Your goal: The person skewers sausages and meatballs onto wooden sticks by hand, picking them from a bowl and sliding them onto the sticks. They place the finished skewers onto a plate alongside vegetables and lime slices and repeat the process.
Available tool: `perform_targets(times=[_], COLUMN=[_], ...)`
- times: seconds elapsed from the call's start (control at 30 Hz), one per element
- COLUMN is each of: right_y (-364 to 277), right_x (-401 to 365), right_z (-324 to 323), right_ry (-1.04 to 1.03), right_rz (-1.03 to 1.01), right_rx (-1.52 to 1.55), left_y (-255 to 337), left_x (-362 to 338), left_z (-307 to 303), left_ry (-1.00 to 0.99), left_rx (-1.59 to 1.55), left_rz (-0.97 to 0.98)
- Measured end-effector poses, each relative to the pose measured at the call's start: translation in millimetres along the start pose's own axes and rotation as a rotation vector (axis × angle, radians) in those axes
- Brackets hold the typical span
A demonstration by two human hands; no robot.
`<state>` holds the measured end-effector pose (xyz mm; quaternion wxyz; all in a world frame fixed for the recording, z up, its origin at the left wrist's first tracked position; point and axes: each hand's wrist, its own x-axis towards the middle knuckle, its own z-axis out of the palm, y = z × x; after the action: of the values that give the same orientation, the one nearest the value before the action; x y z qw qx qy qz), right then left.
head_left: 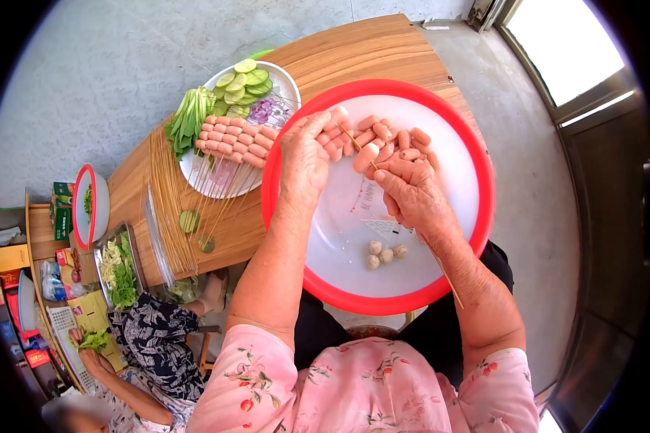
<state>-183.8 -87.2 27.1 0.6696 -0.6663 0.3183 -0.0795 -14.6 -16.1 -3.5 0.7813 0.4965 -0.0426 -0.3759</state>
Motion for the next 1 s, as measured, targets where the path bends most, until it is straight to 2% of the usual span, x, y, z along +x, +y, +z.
perform_targets(times=[0.2, 0.47, 0.6, 0.7, 0.77, 0.87, 0.93, 1.0], right_y=[3.9, 11.5, 14.3, 13.8, 10.3, 2.8, 6.5, 7.3], right_x=[1.4, 11.1, 15.0, 14.9, 13.0, 8.1, 9.4, 10.7], right_z=[1.1, -1.1, -2.7, 0.3, 1.1, -2.1, -2.1, -3.0], right_ry=[0.032, 0.127, 0.114, 0.131, 0.132, 0.08, 0.117, 0.154], right_rz=[-0.022, -0.216, -0.204, -0.227, -0.187, -0.098, -0.104, -0.111], right_rx=[0.014, -0.073, -0.078, -0.098, -0.085, -0.114, -0.106, -0.097], left_y=[-0.5, -7.5, -11.7, -7.4, -2.9, 1.9, -0.7, -2.8], left_x=[-3.0, -14.3, -13.0, -15.3, -19.9, -12.6, -2.9, 4.0], left_z=[1.6, 13.0, 10.7, 13.0, 16.9, 9.3, -0.9, -8.3], left_ry=[-0.011, -0.184, -0.277, -0.242, -0.195, -0.194, -0.146, 0.065], left_rx=[0.016, 0.008, -0.04, -0.027, 0.084, 0.117, 0.14, 0.418], left_rz=[-0.082, -0.201, -0.265, -0.27, -0.198, -0.175, -0.174, -0.012])
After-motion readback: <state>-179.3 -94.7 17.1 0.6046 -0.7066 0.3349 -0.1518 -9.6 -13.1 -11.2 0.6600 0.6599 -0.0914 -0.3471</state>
